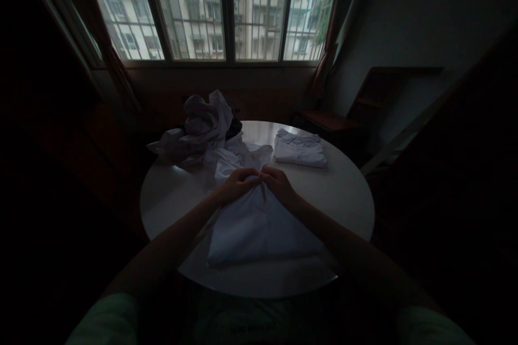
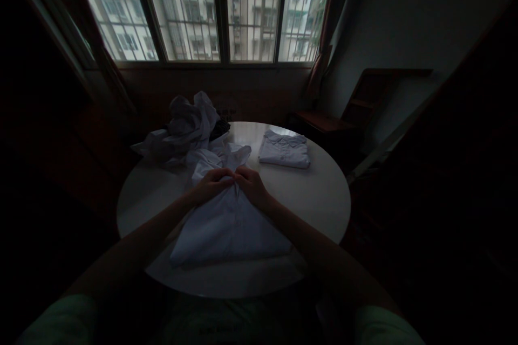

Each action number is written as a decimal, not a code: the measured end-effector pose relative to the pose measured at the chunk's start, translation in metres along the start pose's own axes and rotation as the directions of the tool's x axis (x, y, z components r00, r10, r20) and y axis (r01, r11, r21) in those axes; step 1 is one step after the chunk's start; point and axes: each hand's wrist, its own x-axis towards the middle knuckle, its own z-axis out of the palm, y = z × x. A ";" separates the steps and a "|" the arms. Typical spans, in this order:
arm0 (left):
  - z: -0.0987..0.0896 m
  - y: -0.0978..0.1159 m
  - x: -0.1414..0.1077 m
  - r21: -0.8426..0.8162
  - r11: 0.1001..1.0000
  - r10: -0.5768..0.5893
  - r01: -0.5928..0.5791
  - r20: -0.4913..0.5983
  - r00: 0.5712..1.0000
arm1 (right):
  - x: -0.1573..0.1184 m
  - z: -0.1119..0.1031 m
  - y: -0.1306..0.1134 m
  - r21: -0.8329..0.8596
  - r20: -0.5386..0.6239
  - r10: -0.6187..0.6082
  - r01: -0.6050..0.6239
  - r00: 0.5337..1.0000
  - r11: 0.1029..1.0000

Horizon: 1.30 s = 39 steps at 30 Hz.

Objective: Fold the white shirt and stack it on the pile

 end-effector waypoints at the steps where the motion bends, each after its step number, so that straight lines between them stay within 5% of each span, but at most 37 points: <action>1: 0.000 0.000 0.000 -0.001 1.000 0.005 -0.005 -0.003 1.000 | 0.000 0.000 -0.001 0.001 0.002 0.003 -0.003 1.000 1.000; 15: 0.002 0.006 -0.001 0.012 1.000 0.000 0.001 -0.032 0.999 | -0.002 0.000 0.000 -0.001 -0.007 0.030 -0.030 1.000 1.000; 20: 0.003 0.008 -0.001 -0.012 1.000 -0.004 0.003 -0.043 0.999 | -0.001 0.000 0.001 -0.011 -0.075 0.037 -0.038 0.996 0.999; 23: 0.001 0.008 0.002 -0.071 0.997 -0.029 0.019 -0.146 0.989 | 0.001 -0.003 0.003 0.019 -0.162 0.054 -0.051 0.985 0.999; 34: -0.020 -0.003 0.011 -0.033 0.999 -0.033 0.019 -0.533 0.845 | 0.012 -0.036 -0.001 0.067 -0.410 0.016 0.012 0.912 0.998; 39: -0.034 -0.010 0.015 0.073 0.984 -0.081 0.160 -0.622 0.779 | 0.020 -0.052 -0.002 0.052 -0.316 0.165 -0.157 0.934 0.986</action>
